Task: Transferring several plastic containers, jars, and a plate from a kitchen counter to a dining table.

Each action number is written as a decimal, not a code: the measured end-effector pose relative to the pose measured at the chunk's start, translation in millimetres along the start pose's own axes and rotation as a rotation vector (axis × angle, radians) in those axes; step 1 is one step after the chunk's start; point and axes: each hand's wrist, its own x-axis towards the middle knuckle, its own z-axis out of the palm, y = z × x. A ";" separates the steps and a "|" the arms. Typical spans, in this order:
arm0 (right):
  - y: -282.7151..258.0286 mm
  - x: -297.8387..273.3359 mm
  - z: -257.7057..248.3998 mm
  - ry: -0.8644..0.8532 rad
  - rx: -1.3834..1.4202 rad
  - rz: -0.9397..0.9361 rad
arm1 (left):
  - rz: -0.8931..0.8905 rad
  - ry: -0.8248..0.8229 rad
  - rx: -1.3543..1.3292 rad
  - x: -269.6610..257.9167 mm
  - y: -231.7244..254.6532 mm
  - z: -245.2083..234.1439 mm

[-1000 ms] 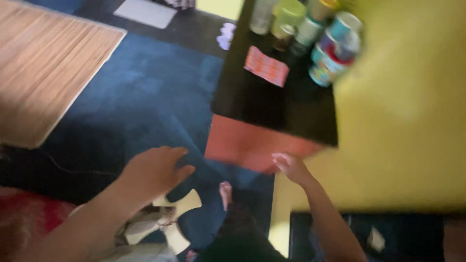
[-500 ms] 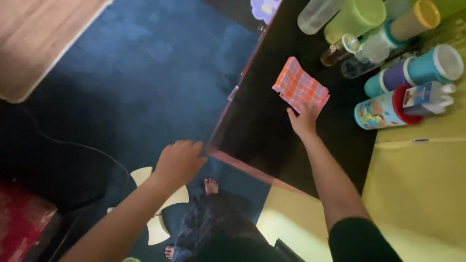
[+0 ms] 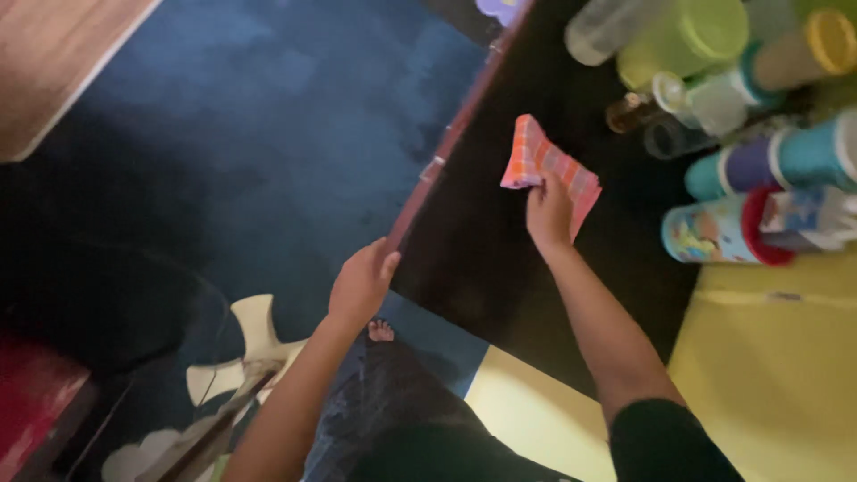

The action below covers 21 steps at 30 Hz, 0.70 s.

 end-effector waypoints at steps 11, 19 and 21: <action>-203.2 17.1 -84.6 -0.387 0.683 -0.259 | -0.354 0.483 -0.368 -110.0 -52.7 -43.9; -322.4 -17.9 -124.4 -0.518 0.917 -0.661 | -0.332 0.543 -0.764 -266.1 32.5 -99.3; -345.1 -37.8 -129.1 -0.461 1.049 -0.758 | -0.228 0.641 -0.680 -316.8 34.1 -102.4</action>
